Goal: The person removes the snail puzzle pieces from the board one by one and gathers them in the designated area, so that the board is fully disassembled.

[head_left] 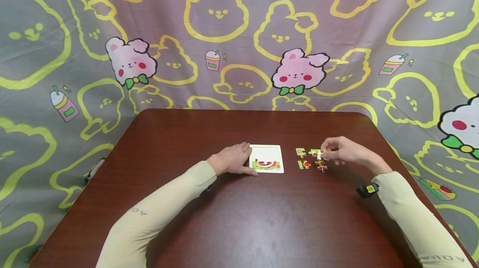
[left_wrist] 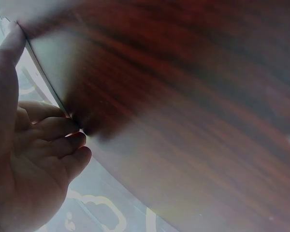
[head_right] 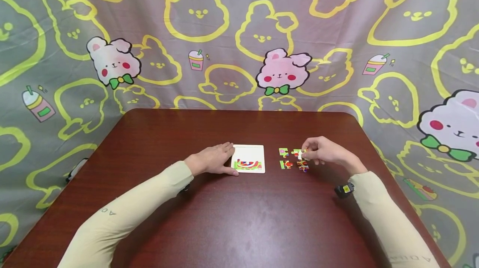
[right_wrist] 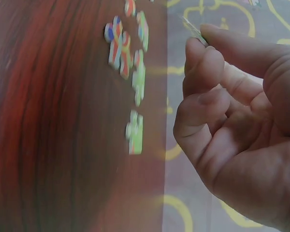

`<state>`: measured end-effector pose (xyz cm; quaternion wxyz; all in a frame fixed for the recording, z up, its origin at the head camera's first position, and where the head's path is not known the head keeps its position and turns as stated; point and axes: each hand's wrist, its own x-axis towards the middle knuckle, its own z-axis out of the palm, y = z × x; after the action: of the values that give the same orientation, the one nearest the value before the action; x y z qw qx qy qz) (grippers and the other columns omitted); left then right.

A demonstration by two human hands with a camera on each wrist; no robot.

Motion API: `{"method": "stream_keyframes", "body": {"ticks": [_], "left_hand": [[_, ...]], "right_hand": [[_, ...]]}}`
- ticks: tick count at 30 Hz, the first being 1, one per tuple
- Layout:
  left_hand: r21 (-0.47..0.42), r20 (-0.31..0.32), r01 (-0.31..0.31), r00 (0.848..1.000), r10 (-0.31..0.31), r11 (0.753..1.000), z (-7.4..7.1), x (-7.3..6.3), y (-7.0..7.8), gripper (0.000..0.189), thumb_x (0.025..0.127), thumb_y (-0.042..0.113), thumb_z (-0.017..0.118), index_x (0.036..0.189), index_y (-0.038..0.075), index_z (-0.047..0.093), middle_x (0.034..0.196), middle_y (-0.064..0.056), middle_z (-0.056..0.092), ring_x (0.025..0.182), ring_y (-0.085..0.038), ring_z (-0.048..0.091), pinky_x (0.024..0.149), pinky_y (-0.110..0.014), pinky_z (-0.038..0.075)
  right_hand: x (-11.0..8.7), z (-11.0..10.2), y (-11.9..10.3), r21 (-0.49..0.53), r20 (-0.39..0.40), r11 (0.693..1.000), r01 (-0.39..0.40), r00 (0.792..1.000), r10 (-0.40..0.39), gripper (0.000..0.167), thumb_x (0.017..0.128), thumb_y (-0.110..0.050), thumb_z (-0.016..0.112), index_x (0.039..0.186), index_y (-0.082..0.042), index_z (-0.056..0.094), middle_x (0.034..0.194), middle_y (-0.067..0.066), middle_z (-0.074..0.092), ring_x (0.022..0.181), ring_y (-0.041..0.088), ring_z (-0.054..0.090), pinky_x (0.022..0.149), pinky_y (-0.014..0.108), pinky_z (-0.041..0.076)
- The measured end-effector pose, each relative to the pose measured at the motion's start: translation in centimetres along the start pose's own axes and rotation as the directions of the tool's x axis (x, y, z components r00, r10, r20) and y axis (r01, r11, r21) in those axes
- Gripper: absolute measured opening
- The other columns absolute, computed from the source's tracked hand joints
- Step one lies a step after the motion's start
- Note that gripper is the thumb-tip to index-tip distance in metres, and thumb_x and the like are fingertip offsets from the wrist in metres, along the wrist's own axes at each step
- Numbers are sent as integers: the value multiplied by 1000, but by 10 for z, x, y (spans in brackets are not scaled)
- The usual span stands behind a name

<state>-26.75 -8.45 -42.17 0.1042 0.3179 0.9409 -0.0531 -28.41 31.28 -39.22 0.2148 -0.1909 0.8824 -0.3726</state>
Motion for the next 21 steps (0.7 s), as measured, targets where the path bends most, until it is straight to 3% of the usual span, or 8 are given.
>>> {"method": "stream_keyframes", "body": {"ticks": [21], "left_hand": [[-12,3,-3,1000,4,1000,1,0,-1,105,83,80,46,152,2,32,159,-19,30,150,-29,27,122,-37,27]], "right_hand": [[-25,-9,36,-35,37,998,-43,998,44,22,90,-20,71,100,-4,61,73,7,58,52,11,51,43,29,45]]}}
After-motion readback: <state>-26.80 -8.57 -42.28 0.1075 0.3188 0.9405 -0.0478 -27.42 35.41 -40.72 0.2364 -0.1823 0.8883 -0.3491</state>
